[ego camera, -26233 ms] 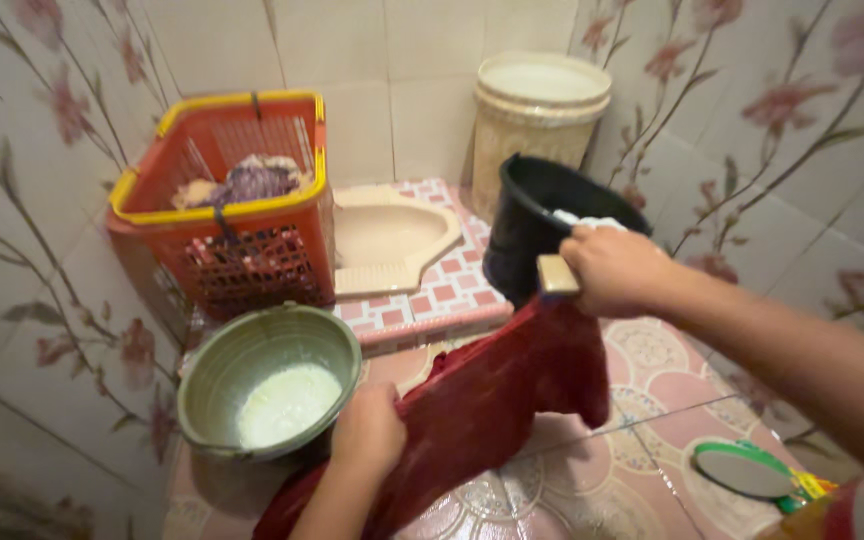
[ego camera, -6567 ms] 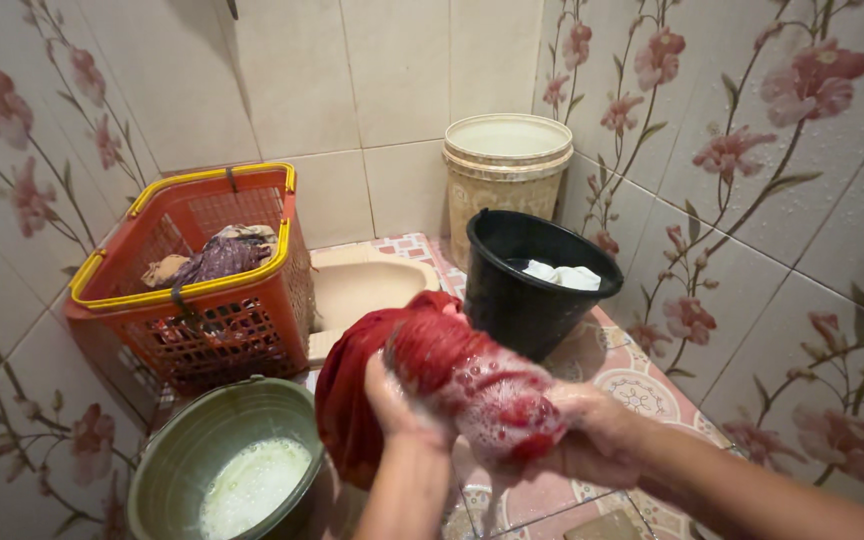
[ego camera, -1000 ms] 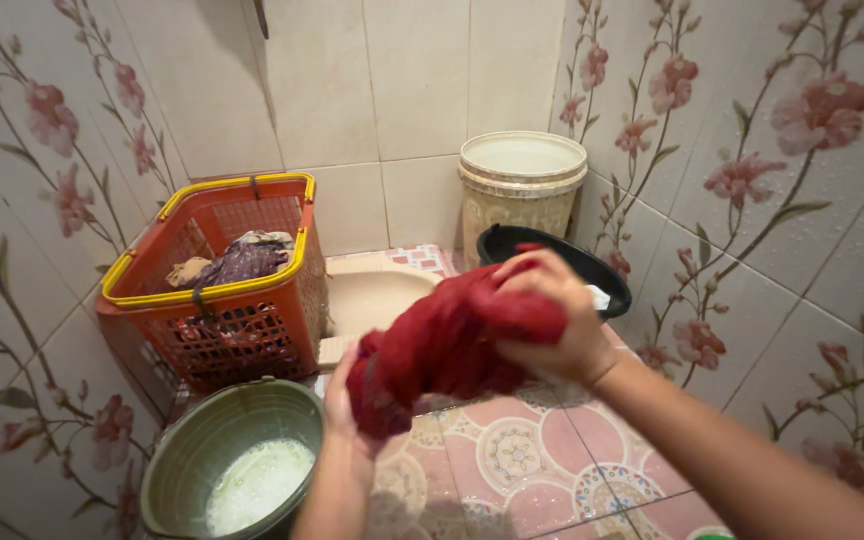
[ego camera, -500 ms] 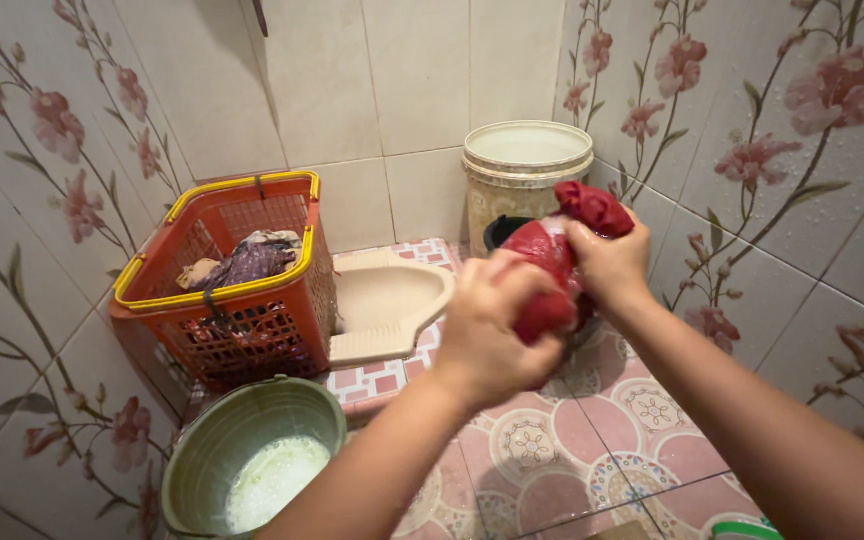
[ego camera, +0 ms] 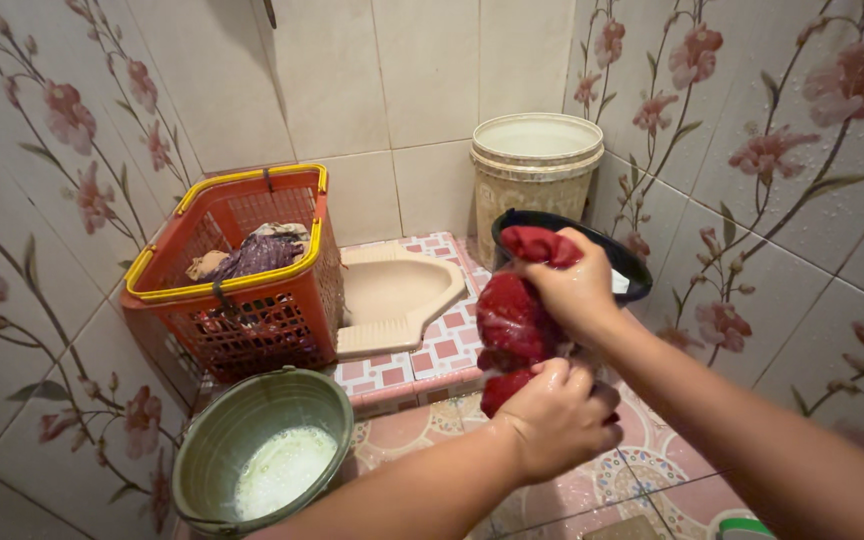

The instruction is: The person hand-washes several garments, including a purple dress, a red cloth, and a dark garment, using a brush and soapy water. They scrub each item on a tiled floor, rinse them, wring out the water, and place them into a laundry basket.

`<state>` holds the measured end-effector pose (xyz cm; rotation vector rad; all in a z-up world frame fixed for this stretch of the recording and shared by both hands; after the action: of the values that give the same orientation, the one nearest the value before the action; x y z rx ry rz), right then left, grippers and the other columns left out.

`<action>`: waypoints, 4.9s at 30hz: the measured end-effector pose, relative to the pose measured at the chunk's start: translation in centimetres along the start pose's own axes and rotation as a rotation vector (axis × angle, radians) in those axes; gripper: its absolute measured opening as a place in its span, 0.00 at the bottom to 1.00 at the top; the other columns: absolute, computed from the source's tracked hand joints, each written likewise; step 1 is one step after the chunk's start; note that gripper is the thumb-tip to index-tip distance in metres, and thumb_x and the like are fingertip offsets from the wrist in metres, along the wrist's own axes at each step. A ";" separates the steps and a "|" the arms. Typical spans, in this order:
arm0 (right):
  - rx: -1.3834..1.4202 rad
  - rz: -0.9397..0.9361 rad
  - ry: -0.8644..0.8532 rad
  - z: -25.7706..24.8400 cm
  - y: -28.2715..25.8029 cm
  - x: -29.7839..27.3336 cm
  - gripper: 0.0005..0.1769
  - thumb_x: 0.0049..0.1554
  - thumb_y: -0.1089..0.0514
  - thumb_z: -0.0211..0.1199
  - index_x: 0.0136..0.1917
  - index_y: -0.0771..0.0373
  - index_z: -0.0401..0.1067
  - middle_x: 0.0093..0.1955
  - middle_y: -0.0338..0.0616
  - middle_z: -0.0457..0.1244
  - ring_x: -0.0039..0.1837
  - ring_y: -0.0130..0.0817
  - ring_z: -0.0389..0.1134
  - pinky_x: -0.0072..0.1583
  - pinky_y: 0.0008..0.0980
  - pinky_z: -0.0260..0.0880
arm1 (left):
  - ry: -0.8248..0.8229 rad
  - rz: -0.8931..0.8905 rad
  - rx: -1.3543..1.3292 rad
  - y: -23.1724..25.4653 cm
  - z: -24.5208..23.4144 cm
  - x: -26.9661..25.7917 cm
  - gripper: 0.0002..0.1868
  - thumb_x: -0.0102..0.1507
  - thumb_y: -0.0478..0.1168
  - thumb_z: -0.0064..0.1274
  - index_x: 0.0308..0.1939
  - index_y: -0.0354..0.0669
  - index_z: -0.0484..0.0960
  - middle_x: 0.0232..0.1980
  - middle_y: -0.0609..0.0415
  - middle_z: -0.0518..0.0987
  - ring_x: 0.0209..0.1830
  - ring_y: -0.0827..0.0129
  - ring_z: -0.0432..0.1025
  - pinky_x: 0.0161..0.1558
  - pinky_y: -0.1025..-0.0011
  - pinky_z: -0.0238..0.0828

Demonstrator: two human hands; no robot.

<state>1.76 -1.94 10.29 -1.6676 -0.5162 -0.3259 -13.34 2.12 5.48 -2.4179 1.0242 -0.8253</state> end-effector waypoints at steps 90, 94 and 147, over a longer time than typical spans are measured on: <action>-0.555 0.321 -0.196 -36.8 -7.5 -7.3 0.24 0.40 0.58 0.81 0.34 0.58 0.62 0.30 0.32 0.59 0.34 0.23 0.58 0.35 0.29 0.58 | -0.267 -0.498 -1.354 12.8 -4.9 22.3 0.36 0.53 0.67 0.62 0.50 0.41 0.86 0.51 0.40 0.82 0.53 0.50 0.76 0.58 0.57 0.69; -0.246 0.195 -0.130 -34.6 -8.7 -4.9 0.25 0.48 0.55 0.80 0.40 0.62 0.62 0.35 0.36 0.57 0.36 0.25 0.54 0.36 0.25 0.52 | -0.167 -1.066 -1.638 12.7 -3.8 23.9 0.29 0.62 0.58 0.55 0.50 0.33 0.83 0.49 0.35 0.83 0.53 0.46 0.78 0.55 0.53 0.73; -0.023 0.581 -0.136 -12.1 10.8 4.1 0.18 0.67 0.47 0.49 0.54 0.64 0.66 0.44 0.42 0.65 0.42 0.32 0.68 0.45 0.38 0.75 | 0.617 -1.852 -1.034 -17.6 11.2 -20.8 0.18 0.68 0.48 0.53 0.41 0.32 0.79 0.36 0.48 0.79 0.34 0.68 0.69 0.38 0.64 0.68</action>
<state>11.73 -14.35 5.09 -1.7871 -0.1094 0.2085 -8.72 30.48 -0.93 -3.6175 -1.6780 -1.8370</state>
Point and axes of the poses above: each hand's wrist, its own x-axis towards the middle knuckle, its own z-axis out of the palm, y = z × x, the point moved 2 cm from there along x, towards the middle knuckle
